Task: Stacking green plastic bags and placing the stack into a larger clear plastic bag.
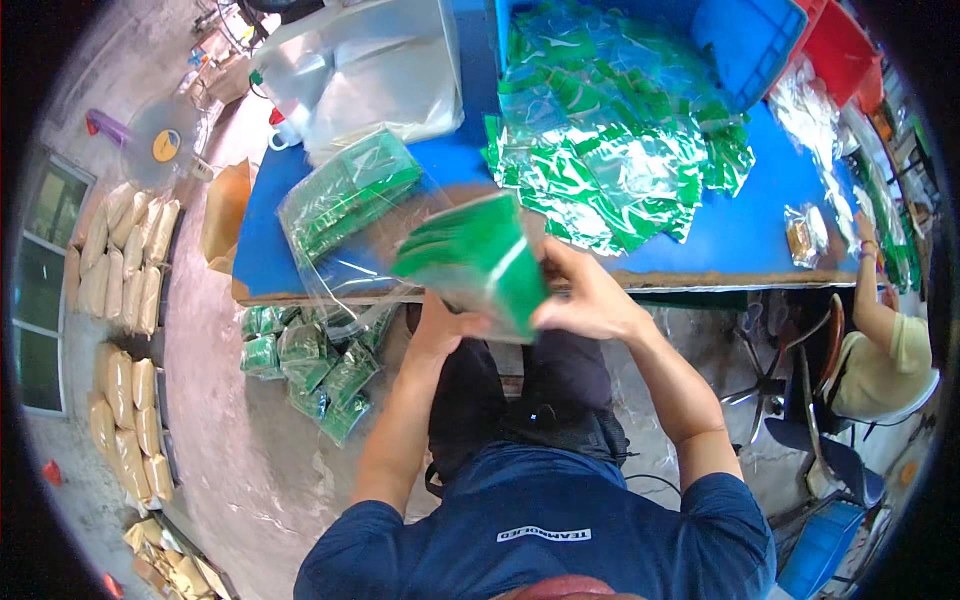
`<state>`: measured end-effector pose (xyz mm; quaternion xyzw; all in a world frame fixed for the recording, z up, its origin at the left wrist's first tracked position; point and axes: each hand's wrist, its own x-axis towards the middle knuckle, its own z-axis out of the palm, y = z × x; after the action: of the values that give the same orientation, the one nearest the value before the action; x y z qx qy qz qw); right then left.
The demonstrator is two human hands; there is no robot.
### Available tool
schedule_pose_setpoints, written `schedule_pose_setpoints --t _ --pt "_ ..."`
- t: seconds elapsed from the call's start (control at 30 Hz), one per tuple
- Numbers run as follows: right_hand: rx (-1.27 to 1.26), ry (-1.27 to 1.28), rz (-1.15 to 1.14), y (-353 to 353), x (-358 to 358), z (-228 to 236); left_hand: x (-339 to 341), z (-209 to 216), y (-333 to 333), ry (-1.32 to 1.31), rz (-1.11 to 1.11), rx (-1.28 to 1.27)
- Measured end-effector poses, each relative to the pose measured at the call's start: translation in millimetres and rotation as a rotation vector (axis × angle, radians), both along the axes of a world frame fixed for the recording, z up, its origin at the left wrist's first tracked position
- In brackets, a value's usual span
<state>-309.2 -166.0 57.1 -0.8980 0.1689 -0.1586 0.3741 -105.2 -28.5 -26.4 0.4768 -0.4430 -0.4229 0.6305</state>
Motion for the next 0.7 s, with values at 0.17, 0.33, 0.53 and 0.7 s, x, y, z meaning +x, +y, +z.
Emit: schedule_pose_setpoints --t 0.17,0.33,0.53,0.7 --pt "1.718 0.032 0.154 28 3 -47 -10 -20 15 0.441 -0.199 -0.036" --pt "1.988 -0.125 0.096 85 3 -42 4 -31 14 1.175 -0.260 0.186" --pt "1.394 -0.267 -0.068 43 -22 -29 -35 40 25 0.797 -0.289 -0.165" --pt "0.549 -0.059 -0.154 51 -19 -29 -53 21 32 0.739 0.020 0.058"
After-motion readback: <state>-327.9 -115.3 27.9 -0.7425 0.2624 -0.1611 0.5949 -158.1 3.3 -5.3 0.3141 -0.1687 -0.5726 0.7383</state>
